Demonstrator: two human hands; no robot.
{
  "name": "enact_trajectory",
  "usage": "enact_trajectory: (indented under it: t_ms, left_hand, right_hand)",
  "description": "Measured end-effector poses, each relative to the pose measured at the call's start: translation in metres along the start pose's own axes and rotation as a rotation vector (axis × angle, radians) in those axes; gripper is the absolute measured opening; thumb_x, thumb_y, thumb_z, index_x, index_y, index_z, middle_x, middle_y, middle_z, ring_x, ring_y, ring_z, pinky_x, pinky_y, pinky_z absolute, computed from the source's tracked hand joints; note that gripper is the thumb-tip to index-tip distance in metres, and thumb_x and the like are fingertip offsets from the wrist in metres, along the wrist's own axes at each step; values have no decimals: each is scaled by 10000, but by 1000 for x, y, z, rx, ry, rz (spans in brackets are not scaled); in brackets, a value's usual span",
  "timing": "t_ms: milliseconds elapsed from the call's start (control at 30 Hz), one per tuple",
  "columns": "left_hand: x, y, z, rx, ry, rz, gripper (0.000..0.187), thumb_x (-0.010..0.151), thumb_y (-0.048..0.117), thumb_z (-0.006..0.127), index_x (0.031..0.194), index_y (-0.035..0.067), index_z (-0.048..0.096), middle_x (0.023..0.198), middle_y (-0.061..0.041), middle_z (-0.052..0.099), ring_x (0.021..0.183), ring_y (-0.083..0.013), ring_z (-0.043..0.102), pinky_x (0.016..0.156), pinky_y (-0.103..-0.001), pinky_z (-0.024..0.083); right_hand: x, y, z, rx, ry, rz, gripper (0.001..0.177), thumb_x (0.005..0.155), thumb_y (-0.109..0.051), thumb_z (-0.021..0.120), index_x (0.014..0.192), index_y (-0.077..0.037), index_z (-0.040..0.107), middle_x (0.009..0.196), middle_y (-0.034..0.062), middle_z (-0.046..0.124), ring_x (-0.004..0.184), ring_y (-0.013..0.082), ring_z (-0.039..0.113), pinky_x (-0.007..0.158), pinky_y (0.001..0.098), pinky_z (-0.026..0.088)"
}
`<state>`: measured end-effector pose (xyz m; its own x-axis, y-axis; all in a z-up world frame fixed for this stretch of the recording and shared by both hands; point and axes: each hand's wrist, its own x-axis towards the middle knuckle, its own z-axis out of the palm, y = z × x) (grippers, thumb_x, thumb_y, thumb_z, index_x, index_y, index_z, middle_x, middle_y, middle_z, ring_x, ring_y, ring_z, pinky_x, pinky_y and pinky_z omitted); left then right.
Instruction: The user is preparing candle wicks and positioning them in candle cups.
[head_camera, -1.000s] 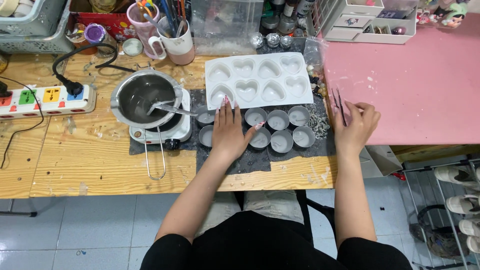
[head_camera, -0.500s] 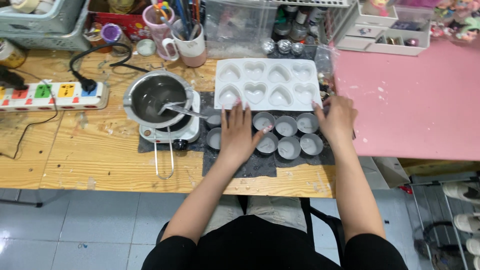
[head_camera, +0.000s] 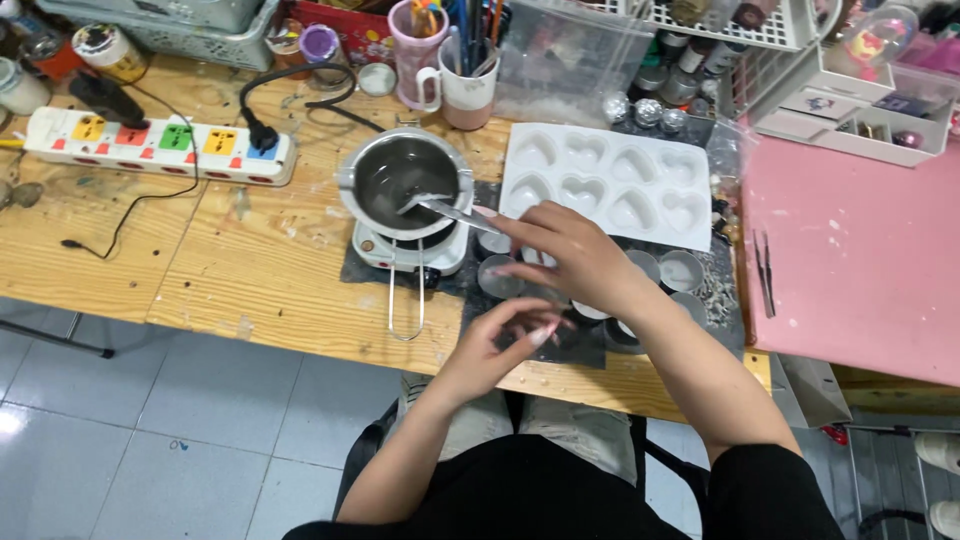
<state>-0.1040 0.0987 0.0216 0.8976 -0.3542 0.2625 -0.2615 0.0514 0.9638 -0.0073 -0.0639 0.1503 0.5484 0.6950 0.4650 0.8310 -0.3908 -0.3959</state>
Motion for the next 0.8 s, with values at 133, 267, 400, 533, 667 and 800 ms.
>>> enact_trajectory:
  t_ms: [133,267,400,533,667,800]
  left_hand:
    - [-26,11,-40,-468,-120,-184,473,1001,117,676,1442,35,527,1284,-114,702,1092,-142,680,907,-273,527]
    - [-41,24,-78,-620,-179,-193,704,930,123,743,1539,56,396,1299,-138,647,1140,-167,652,997,-288,535]
    - [-45,29,-101,-634,-229,-135,873,909,263,771,1605,46,289,1313,-153,615,1122,-194,651,910,-289,555]
    - [-43,34,-104,-705,-209,-121,768,972,411,636,1579,39,348,1250,-146,639,1074,-198,676,816,-283,582]
    - [-39,31,-97,-715,-13,-334,533,1082,416,409,1376,-11,530,908,-87,625,788,-168,666,612,-267,531]
    - [-39,19,-93,-680,66,-357,402,1103,318,359,1217,-6,568,726,-28,531,613,-144,588,538,-252,459]
  right_hand:
    - [16,19,24,34,9,-67,445,838,-105,832,1263,-90,699,933,75,641,858,255,618,735,372,515]
    - [27,24,35,115,133,67,204,927,-55,777,1130,-76,770,872,67,703,751,170,658,648,313,523]
    - [30,53,58,516,270,400,115,1035,-69,692,1124,-16,743,917,67,767,764,97,720,653,253,572]
    - [42,53,61,837,287,577,159,1046,-102,670,1145,8,726,912,79,764,741,99,706,636,246,573]
    - [46,35,59,733,296,490,185,1046,-89,656,1180,21,723,932,70,740,756,92,687,642,243,571]
    - [51,6,41,395,382,334,137,1051,-38,633,1148,19,713,932,74,723,760,109,706,622,243,561]
